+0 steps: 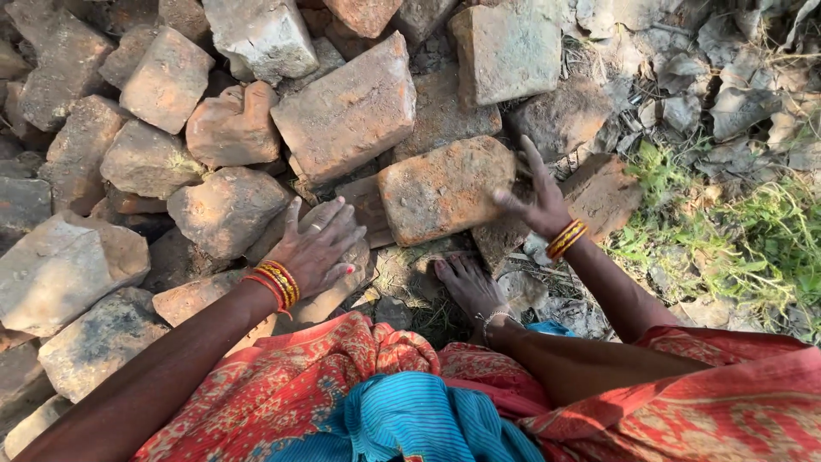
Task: The person stands over a pile of broken bricks on the ground and arranges them, picking up bricks one at a time and fitting them together into a flat, tightly packed layer, turning and repositioning pieces to fill gaps.
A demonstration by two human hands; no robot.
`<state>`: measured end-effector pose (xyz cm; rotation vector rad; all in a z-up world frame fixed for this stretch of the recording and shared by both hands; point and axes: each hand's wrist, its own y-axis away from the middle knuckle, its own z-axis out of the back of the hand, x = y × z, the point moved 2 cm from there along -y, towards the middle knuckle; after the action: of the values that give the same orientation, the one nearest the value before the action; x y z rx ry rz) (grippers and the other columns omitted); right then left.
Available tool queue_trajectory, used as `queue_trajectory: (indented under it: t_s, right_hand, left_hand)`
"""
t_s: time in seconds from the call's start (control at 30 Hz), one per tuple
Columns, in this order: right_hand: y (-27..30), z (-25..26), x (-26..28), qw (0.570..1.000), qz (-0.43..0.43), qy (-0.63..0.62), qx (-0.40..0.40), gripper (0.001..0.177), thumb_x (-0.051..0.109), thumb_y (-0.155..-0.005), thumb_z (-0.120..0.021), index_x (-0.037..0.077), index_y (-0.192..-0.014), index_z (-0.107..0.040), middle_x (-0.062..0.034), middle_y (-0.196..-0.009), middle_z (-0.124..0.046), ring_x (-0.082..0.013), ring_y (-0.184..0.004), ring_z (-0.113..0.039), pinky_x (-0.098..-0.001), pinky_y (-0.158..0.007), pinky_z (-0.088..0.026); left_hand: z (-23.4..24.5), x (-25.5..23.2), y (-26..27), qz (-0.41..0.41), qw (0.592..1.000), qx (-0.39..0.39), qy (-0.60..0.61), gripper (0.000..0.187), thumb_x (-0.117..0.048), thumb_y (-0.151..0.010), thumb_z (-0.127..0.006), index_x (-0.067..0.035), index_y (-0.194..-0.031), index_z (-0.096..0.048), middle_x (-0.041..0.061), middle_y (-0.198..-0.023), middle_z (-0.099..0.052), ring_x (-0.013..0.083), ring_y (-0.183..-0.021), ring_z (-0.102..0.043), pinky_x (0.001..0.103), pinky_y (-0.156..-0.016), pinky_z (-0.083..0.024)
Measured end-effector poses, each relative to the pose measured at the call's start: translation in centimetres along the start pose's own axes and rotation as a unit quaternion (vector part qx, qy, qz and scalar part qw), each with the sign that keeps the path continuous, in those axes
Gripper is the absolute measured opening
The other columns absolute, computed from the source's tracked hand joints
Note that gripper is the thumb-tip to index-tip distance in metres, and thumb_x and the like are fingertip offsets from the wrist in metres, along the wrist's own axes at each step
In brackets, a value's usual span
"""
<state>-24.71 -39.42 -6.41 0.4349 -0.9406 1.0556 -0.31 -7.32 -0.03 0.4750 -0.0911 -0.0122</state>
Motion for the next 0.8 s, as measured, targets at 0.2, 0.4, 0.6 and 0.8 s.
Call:
queue_trajectory:
  t_s: [0.2,0.4,0.6,0.8]
  right_hand:
    - [-3.0,-2.7,-4.7,0.991,-0.053,-0.119,0.035,0.089,0.049,-0.095,-0.068,0.009,-0.163,-0.028,-0.0193,-0.146,-0.059,-0.0307,-0.135,-0.058,-0.0418,-0.111,-0.045]
    - [-3.7,-1.2,0.1,0.994,-0.046,-0.097,0.027,0.100,0.043,-0.075,-0.084,0.010,-0.156,-0.035,-0.0223,-0.148,-0.054,-0.0357,-0.134,-0.056,-0.0481,-0.109,-0.046]
    - [-7.8,-1.8,3.5,0.965,0.093,0.246,0.015,0.080,0.056,-0.086,-0.067,0.031,-0.157,-0.041,-0.0196,-0.167,-0.036,-0.0365,-0.151,-0.038,-0.0636,-0.120,-0.025]
    - [-7.2,-1.0,2.3,0.971,0.134,0.181,0.082,0.086,0.066,-0.090,-0.060,0.028,-0.163,-0.035,-0.0134,-0.173,-0.031,-0.0380,-0.158,-0.030,-0.0686,-0.121,-0.026]
  left_hand:
    - [1.3,0.2,-2.7,0.171,0.977,-0.029,0.126,0.101,-0.068,-0.086,-0.060,-0.009,-0.158,-0.020,0.019,-0.167,-0.017,0.0352,-0.154,-0.012,0.075,-0.110,-0.016]
    - [2.8,-2.2,-5.8,0.197,0.945,-0.041,0.258,0.121,-0.059,-0.076,-0.075,-0.018,-0.162,0.000,0.015,-0.168,-0.012,0.0344,-0.157,-0.010,0.070,-0.116,-0.016]
    - [2.9,-1.6,-6.8,0.127,0.959,-0.192,0.167,0.109,-0.054,-0.085,-0.076,-0.019,-0.161,-0.006,0.017,-0.169,-0.002,0.0367,-0.156,-0.006,0.076,-0.113,-0.011]
    - [5.4,-2.3,-4.9,0.066,0.984,-0.130,0.104,0.098,-0.047,-0.085,-0.073,-0.023,-0.164,-0.019,0.015,-0.171,-0.002,0.0336,-0.157,-0.006,0.073,-0.116,-0.012]
